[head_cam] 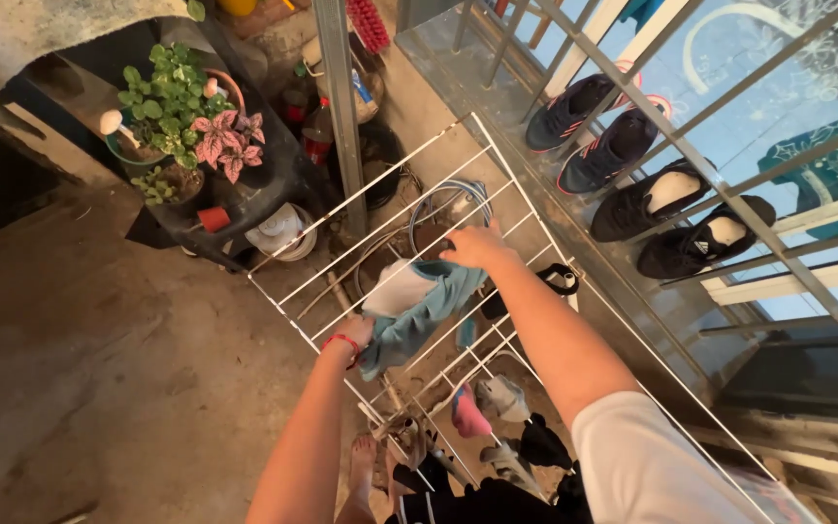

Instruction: The person hangs various wet clothes on a white metal drying rack. They pick up items from a pile, unfold them, and place them on the rack bars, including a black t-shirt, socks, and a towel.

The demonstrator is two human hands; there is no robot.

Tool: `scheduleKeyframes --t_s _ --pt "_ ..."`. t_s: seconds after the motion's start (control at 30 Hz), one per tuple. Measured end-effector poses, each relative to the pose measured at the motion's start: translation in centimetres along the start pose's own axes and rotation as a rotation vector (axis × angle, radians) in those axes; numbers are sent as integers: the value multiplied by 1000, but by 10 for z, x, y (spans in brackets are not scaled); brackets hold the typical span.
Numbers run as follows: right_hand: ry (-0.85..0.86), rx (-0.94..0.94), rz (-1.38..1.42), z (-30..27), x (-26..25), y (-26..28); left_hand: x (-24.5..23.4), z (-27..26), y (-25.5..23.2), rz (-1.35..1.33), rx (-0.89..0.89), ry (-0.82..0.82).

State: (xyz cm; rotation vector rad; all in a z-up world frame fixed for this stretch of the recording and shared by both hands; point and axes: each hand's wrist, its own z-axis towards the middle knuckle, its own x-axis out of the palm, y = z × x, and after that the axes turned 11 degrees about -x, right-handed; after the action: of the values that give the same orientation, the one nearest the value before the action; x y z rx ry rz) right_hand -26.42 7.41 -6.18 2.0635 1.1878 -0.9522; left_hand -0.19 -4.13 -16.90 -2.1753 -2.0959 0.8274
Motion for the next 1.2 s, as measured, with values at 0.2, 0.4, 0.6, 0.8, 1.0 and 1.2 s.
scheduleKeyframes --t_s 0.2,0.4,0.6,0.8,1.0,1.2 --pt "-919 -232 245 -56 25 -30 16 -65 16 337 280 -467" --pt "-738 112 398 -77 72 -53 34 -112 33 411 504 -894" --pt "-621 207 345 -55 87 -65 34 -113 48 397 635 -1036" --pt "-970 106 236 -76 16 -80 9 -165 45 -3 593 -1010" --pt "-1163 257 -5 -48 1 -78 16 -145 55 300 259 -1358" --pt "-1152 231 133 -70 57 -79 36 -139 59 306 433 -1109"
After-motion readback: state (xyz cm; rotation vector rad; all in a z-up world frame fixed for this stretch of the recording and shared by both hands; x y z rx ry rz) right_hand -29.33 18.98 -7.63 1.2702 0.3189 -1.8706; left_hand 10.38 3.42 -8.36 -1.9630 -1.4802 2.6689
